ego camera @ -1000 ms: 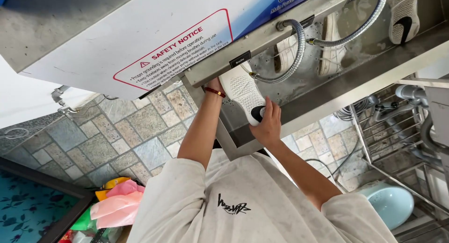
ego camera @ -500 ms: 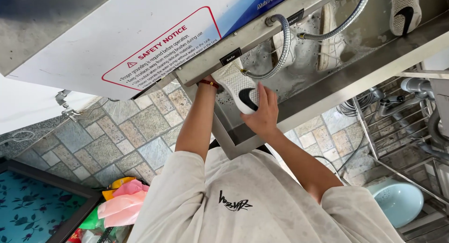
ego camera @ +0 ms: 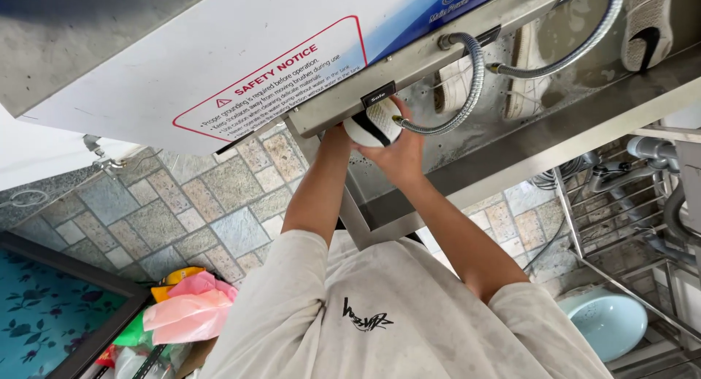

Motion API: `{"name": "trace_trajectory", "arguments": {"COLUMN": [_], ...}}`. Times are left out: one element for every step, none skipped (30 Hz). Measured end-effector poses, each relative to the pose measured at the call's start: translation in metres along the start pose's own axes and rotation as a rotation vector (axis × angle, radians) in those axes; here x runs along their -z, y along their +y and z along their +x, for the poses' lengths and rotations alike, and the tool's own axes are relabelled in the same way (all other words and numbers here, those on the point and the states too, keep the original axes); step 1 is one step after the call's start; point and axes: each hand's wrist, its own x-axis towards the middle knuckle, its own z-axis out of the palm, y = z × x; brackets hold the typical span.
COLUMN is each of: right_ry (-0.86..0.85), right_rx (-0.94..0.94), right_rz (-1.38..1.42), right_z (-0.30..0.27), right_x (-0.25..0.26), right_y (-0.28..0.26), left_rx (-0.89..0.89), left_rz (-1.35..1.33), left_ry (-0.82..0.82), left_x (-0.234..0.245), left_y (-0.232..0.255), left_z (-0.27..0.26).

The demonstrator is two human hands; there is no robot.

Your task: The recorder is washing shoes using a multi-functional shoe washing machine and a hand brush.

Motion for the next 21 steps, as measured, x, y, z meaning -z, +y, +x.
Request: {"name": "trace_trajectory", "arguments": {"right_ry": [-0.035, -0.032, -0.041, -0.049, -0.046, -0.053, -0.060, -0.065, -0.080, -0.096, -0.101, -0.149, -0.196, -0.195, -0.159, -0.131, -0.139, -0.190, -0.242, -0.234, -0.176], "right_rx": [0.014, 0.012, -0.014, -0.039, -0.040, -0.064, -0.087, -0.091, -0.082, -0.072, -0.076, -0.148, -0.219, -0.214, -0.115, -0.026, -0.030, -0.080, -0.131, -0.125, -0.063], "right_rz": [0.079, 0.081, 0.034, -0.014, -0.012, -0.041, -0.071, -0.069, -0.112, -0.155, -0.154, -0.231, -0.307, -0.310, -0.317, -0.321, -0.322, -0.454, -0.586, -0.582, -0.536], "right_z": [0.002, 0.010, 0.018, 0.028, 0.033, 0.037, 0.040, 0.043, 0.046, 0.048, 0.049, 0.052, 0.055, 0.059, 0.063, 0.060, 0.059, 0.061, 0.064, 0.064, 0.066], "right_x": [-0.005, -0.009, -0.013, -0.016, -0.020, -0.024, -0.029, -0.031, -0.034, -0.037, -0.039, -0.040, -0.041, -0.041, -0.041, -0.041, -0.043, -0.046, -0.049, -0.048, -0.047], "right_y": [0.003, 0.007, 0.010, 0.013, 0.017, 0.021, 0.025, 0.028, 0.030, 0.031, 0.035, 0.039, 0.043, 0.046, 0.049, 0.053, 0.063, 0.072, 0.080, 0.074, 0.069], "left_rx": [0.002, 0.007, 0.012, 0.017, 0.022, 0.027, 0.032, 0.033, 0.034, 0.036, 0.038, 0.041, 0.044, 0.048, 0.052, 0.055, 0.058, 0.060, 0.062, 0.064, 0.066], "left_rz": [-0.008, -0.013, -0.019, -0.025, -0.031, -0.038, -0.045, -0.056, -0.068, -0.079, -0.091, -0.104, -0.116, -0.129, -0.142, -0.157, -0.171, -0.180, -0.189, -0.194, -0.198], "left_ry": [0.015, 0.021, 0.027, 0.033, 0.038, 0.047, 0.057, 0.069, 0.080, 0.092, 0.104, 0.109, 0.114, 0.114, 0.114, 0.127, 0.139, 0.145, 0.150, 0.146, 0.143], "left_x": [0.004, 0.001, -0.003, -0.008, -0.008, -0.006, -0.004, 0.000, 0.004, 0.008, 0.014, 0.016, 0.018, 0.017, 0.017, 0.023, 0.028, 0.029, 0.029, 0.057, 0.072], "left_y": [0.001, -0.001, -0.003, -0.005, -0.007, -0.010, -0.011, -0.012, -0.013, -0.014, -0.015, -0.017, -0.019, -0.022, -0.024, -0.028, -0.032, -0.033, -0.034, -0.025, -0.028], "left_z": [-0.005, -0.003, -0.002, 0.001, 0.004, 0.006, 0.008, 0.010, 0.011, 0.011, 0.011, 0.014, 0.017, 0.022, 0.026, 0.024, 0.020, 0.019, 0.019, 0.023, 0.038]}}
